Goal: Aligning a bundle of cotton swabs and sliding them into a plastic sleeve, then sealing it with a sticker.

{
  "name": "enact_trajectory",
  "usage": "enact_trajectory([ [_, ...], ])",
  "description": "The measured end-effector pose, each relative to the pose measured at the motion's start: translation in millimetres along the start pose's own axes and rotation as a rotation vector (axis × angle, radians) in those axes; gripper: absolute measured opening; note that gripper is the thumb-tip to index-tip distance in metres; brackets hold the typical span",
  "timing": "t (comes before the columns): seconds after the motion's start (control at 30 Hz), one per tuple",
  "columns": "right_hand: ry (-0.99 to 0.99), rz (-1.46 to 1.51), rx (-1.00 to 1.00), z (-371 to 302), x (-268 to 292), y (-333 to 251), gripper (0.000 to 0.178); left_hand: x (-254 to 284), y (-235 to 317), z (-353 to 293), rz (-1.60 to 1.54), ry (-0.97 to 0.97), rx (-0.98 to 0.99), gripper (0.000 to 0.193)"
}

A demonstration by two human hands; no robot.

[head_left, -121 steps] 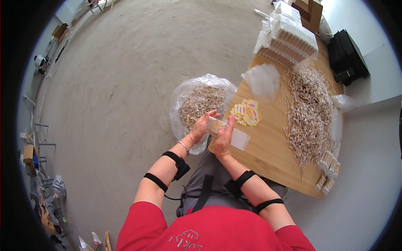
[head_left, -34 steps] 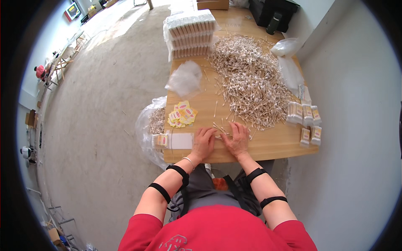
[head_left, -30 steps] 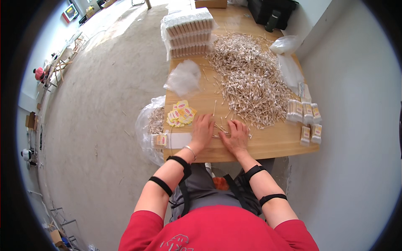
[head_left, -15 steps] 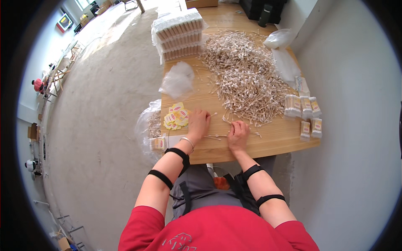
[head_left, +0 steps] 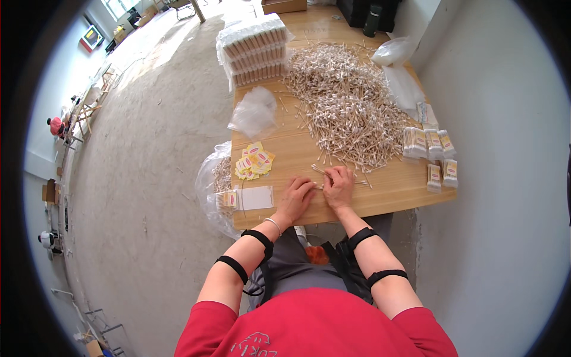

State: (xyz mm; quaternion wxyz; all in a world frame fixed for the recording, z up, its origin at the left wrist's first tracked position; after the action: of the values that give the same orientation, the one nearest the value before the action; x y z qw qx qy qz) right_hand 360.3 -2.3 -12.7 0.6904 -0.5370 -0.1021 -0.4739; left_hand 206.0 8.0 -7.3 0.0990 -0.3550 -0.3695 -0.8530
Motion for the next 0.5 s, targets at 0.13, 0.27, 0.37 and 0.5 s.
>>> enact_trajectory([
  [0.13,0.015,0.022,-0.019,-0.8,-1.7,5.5,0.009,-0.5,-3.5,-3.7,-0.050,0.038,-0.055,0.015],
  [0.27,0.030,-0.004,-0.042,0.3,-6.1,13.2,0.010,0.0,-2.6,-7.1,-0.083,0.089,-0.032,0.010],
  [0.37,0.049,-0.022,-0.064,0.5,-9.0,9.1,0.011,1.9,-6.8,-12.2,-0.072,0.086,-0.022,0.013],
  [0.5,-0.094,-0.020,0.033,1.3,-10.5,-7.2,0.012,5.9,-0.7,-8.2,-0.095,0.062,0.106,0.033],
])
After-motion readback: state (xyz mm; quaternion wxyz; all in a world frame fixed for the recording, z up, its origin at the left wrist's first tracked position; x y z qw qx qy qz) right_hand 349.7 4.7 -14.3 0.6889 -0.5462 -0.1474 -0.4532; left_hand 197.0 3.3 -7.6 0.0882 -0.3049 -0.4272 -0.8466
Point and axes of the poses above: each hand's wrist, its own z-axis towards the middle knuckle, its own x-axis out of the back of the hand, y = z × x, the point moved 3 cm from there along z, towards the middle knuckle, and after that the axes turned 7 degrees about -x, right-handed, at the moved point
